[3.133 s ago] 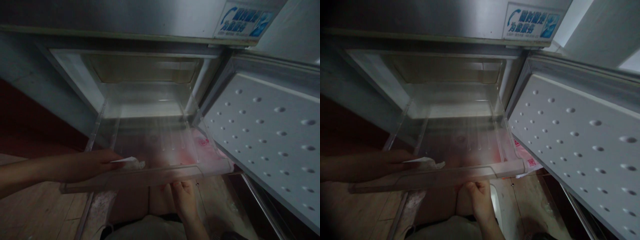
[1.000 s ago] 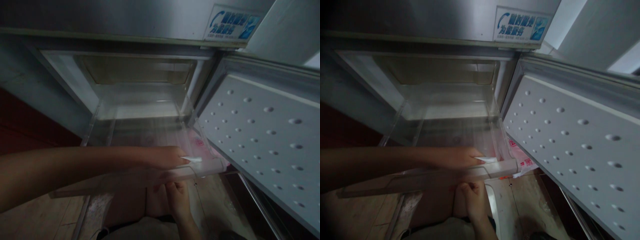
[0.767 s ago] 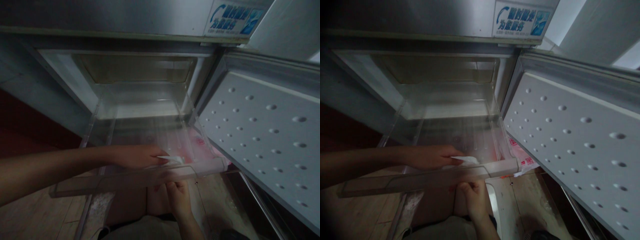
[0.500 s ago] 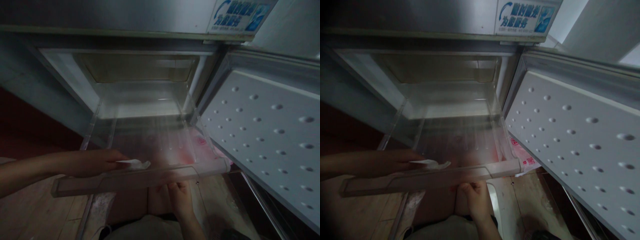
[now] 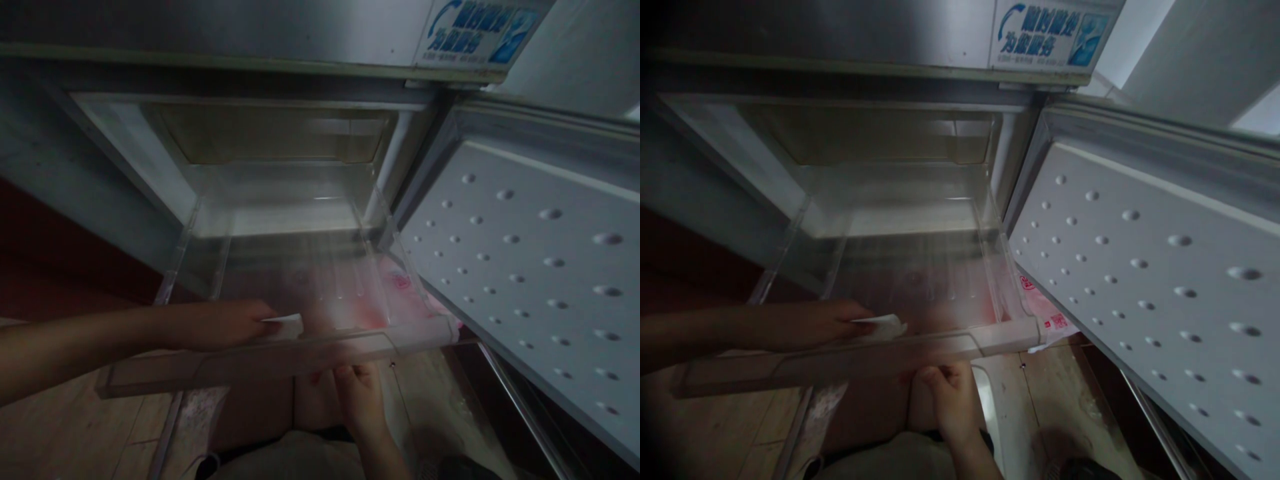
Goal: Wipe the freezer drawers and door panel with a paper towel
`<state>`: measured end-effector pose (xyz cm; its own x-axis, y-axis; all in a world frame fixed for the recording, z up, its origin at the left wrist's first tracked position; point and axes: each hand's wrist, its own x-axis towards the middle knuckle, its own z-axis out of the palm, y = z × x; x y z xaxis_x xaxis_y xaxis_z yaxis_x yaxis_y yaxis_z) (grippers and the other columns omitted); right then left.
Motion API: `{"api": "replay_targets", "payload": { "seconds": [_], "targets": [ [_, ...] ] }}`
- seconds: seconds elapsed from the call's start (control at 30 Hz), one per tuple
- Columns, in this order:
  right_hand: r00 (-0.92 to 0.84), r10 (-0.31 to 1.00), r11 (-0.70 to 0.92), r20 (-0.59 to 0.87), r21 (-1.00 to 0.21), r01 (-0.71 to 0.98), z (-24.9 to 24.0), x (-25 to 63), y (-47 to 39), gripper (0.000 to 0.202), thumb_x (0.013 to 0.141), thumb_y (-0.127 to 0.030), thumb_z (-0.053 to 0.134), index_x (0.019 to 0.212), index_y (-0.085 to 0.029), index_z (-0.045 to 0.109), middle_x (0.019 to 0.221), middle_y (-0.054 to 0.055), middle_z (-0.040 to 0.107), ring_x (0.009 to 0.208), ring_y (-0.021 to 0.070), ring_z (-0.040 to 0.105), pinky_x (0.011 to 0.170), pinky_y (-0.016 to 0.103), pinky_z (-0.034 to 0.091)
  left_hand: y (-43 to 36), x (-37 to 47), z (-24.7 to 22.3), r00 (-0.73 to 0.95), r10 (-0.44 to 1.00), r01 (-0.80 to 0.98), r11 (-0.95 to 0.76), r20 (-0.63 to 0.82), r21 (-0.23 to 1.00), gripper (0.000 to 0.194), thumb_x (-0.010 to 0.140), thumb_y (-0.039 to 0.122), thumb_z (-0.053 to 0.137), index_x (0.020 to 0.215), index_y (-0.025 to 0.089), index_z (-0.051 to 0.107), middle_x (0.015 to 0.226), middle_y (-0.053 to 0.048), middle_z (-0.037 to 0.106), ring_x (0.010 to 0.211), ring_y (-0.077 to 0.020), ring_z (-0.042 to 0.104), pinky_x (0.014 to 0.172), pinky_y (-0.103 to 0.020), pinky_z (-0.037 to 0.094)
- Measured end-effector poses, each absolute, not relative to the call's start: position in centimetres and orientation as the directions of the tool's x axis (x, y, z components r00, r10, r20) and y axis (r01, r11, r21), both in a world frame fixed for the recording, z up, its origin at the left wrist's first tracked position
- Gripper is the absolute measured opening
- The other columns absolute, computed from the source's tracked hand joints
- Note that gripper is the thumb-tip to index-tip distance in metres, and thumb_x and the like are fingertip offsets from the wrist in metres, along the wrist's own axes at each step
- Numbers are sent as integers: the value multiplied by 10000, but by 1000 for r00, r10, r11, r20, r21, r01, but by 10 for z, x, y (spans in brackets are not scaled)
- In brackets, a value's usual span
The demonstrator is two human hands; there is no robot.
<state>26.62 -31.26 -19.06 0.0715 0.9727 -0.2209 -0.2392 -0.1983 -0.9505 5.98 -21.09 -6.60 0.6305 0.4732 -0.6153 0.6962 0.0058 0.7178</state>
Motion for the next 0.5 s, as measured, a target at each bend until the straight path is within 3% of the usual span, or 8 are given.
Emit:
{"api": "replay_targets", "payload": {
  "seconds": [0.13, 0.33, 0.5],
  "targets": [
    [121, 968, -187, -222, -951, -247, -190, 265, -312, 118, 662, -286, 641, 714, -210, 715, 718, 20, 753, 692, 203, 689, 647, 275, 533, -196, 102, -83, 713, 430, 624, -27, -554, 781, 419, 963, 390, 380, 843, 122, 680, 762, -26, 670, 684, -134, 561, 676, -222, 448],
    [97, 965, -219, -244, -953, -210, -185, 265, -311, 131, 669, -276, 593, 675, -208, 705, 658, 16, 727, 627, 186, 658, 596, 260, 514, -183, 173, -88, 841, 427, 425, -140, -333, 894, 451, 934, 496, 450, 844, 119, 680, 672, -15, 604, 608, -120, 456, 544, -225, 370],
    [82, 973, -191, -214, -955, -226, -182, 266, -310, 149, 658, -270, 583, 629, -200, 712, 658, 23, 734, 641, 192, 664, 602, 263, 521, -180, 174, -85, 876, 388, 376, -180, -285, 909, 447, 925, 514, 479, 815, 132, 682, 667, -5, 596, 618, -118, 446, 544, -214, 368]
  ]
}}
